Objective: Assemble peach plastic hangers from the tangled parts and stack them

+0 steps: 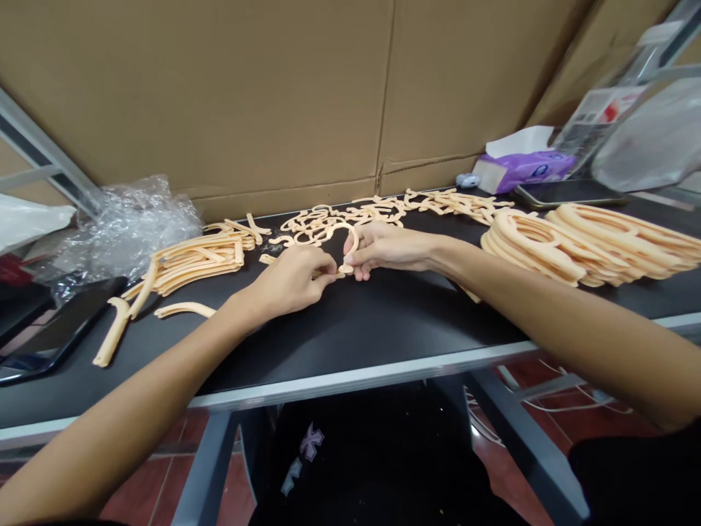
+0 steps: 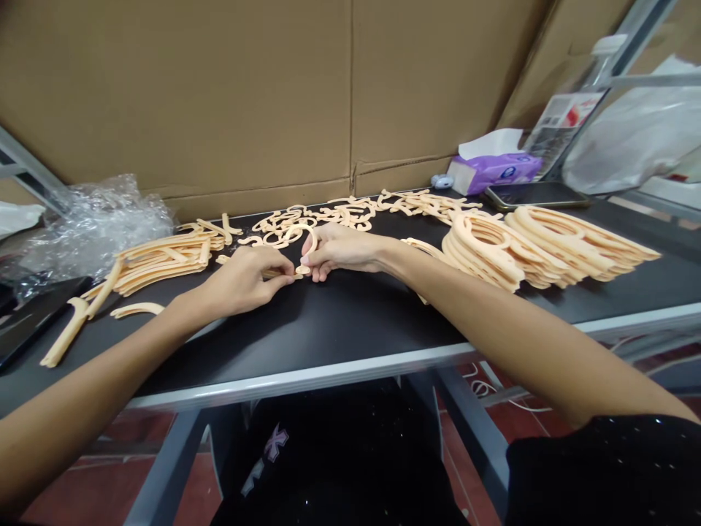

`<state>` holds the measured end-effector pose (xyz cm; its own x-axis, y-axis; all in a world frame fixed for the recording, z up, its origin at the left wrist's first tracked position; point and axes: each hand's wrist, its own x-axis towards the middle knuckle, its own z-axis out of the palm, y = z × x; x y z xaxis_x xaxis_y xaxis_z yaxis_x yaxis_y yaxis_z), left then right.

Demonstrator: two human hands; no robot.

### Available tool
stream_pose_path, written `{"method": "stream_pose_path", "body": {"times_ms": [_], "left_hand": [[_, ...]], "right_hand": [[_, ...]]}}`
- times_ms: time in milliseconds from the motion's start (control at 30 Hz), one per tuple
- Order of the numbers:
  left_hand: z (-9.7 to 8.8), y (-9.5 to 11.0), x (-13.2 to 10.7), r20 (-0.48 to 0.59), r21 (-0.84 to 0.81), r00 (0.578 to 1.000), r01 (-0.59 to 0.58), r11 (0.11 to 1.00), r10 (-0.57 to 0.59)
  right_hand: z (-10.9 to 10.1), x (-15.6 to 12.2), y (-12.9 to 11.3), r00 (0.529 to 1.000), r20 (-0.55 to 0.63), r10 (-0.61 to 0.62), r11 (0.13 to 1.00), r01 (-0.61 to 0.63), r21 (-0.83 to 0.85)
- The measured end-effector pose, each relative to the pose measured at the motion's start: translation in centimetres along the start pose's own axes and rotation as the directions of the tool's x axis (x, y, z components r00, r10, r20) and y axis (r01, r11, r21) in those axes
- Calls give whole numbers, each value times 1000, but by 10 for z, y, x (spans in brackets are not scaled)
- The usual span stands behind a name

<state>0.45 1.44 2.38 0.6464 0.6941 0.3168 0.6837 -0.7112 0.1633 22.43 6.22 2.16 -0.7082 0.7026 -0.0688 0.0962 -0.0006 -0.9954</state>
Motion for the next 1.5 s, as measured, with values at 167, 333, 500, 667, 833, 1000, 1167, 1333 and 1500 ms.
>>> {"method": "stream_pose_path", "body": {"times_ms": [167, 333, 500, 667, 833, 1000, 1167, 1333, 1500], "left_hand": [[0, -1, 1, 1, 15, 1000, -17, 1000, 17], [0, 0, 1, -15, 45, 999, -29, 999, 29], [0, -1, 1, -19, 30, 999, -29, 999, 30], [-1, -1, 0, -25, 6, 1000, -6, 1000, 6], [-1, -2, -1, -33, -68, 998, 49, 996, -51], [-1, -3, -2, -26, -127, 994, 103, 987, -107], [0, -3, -2, -33, -137, 994, 101, 985, -106], [2, -3, -2, -44, -119, 994, 94, 989, -100], [3, -1, -3, -51, -59, 997, 58, 997, -61]], "right_hand": [[-1, 1, -2, 999, 7, 36, 999, -36, -1], [3, 0, -4, 999, -25, 37, 998, -38, -41], [7, -1, -5, 998, -61, -20, 989, 11, -151], [7, 0, 0, 993, -66, -102, 967, 83, -240], [9, 2, 2, 983, -58, -176, 947, 153, -284], [15, -1, -3, 982, -89, -168, 936, 130, -328], [18, -2, -2, 975, -104, -195, 927, 149, -343], [19, -3, 3, 964, -107, -245, 908, 189, -374], [22, -6, 2, 960, -130, -249, 896, 178, -408]]}}
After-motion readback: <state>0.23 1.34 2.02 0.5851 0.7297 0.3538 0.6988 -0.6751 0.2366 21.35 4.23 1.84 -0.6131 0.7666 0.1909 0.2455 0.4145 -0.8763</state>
